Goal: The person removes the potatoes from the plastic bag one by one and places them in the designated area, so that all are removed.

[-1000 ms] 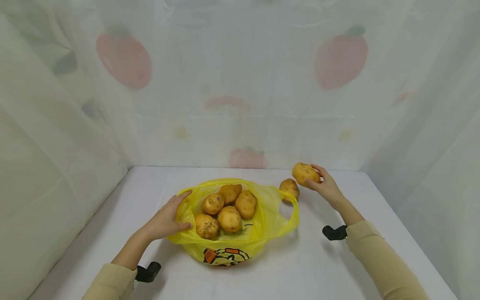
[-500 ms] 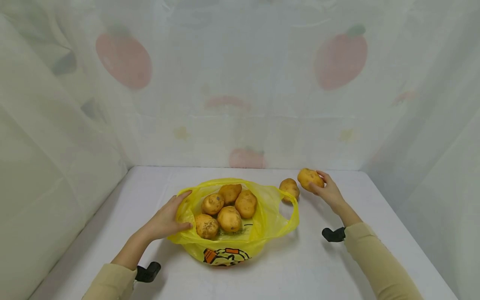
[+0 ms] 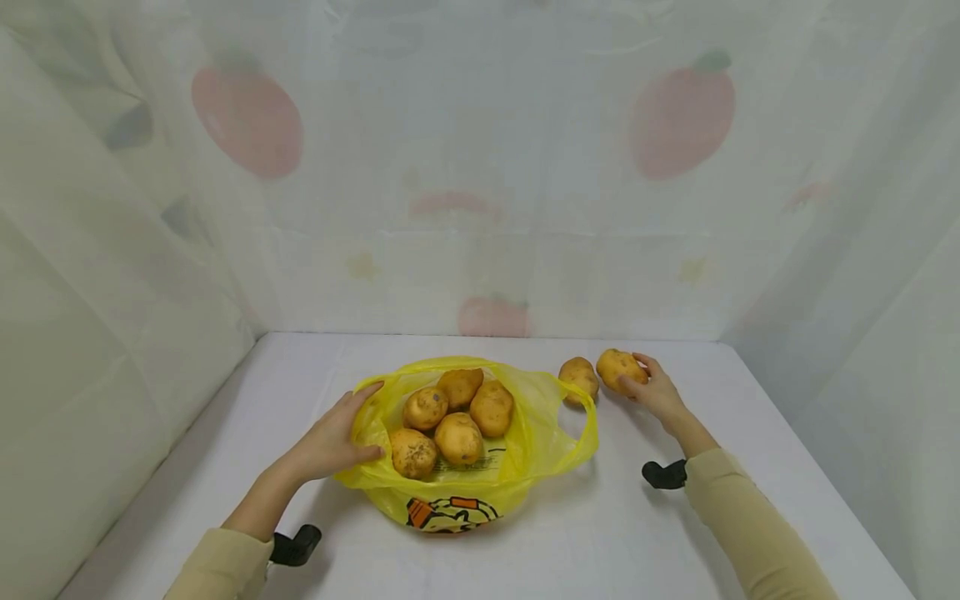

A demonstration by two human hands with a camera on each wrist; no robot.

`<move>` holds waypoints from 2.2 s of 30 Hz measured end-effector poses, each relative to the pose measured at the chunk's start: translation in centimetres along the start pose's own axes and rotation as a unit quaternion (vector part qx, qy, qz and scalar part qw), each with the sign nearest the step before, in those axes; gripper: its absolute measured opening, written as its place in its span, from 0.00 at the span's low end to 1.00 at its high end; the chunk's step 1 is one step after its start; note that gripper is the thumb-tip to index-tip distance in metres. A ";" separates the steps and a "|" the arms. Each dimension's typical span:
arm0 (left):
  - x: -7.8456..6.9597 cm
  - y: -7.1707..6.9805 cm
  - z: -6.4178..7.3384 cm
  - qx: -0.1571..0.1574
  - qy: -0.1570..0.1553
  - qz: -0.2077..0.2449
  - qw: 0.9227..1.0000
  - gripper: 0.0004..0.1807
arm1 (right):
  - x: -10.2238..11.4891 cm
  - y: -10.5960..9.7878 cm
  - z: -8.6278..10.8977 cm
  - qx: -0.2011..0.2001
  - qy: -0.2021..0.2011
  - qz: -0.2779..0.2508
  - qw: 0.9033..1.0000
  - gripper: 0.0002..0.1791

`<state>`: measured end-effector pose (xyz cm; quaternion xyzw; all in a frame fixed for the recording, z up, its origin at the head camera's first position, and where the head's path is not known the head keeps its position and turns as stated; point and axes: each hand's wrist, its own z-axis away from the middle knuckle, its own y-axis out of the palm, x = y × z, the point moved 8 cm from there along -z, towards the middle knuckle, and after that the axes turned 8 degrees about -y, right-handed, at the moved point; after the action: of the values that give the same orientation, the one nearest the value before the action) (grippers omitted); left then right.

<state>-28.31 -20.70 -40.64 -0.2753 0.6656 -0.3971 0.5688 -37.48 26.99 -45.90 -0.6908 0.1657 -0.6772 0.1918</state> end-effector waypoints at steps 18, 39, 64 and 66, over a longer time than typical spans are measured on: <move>0.2 0.0 0.1 -0.001 -0.001 0.007 1.000 0.51 | -0.9 1.3 0.0 0.016 0.013 0.015 1.000 0.42; 0.1 0.1 0.0 -0.001 0.006 0.006 1.000 0.52 | -0.9 1.2 0.1 0.018 0.022 0.060 0.998 0.42; -0.1 0.0 0.2 0.000 0.002 0.008 1.000 0.51 | -0.3 1.3 0.3 0.038 0.009 0.091 0.995 0.42; -0.1 0.0 0.2 0.000 0.000 0.008 1.000 0.51 | -0.2 1.3 0.2 0.036 0.005 0.090 0.995 0.42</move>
<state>-28.11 -20.66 -40.54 -0.2698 0.6674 -0.3926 0.5723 -37.20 26.01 -46.73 -0.6619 0.2039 -0.6664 0.2762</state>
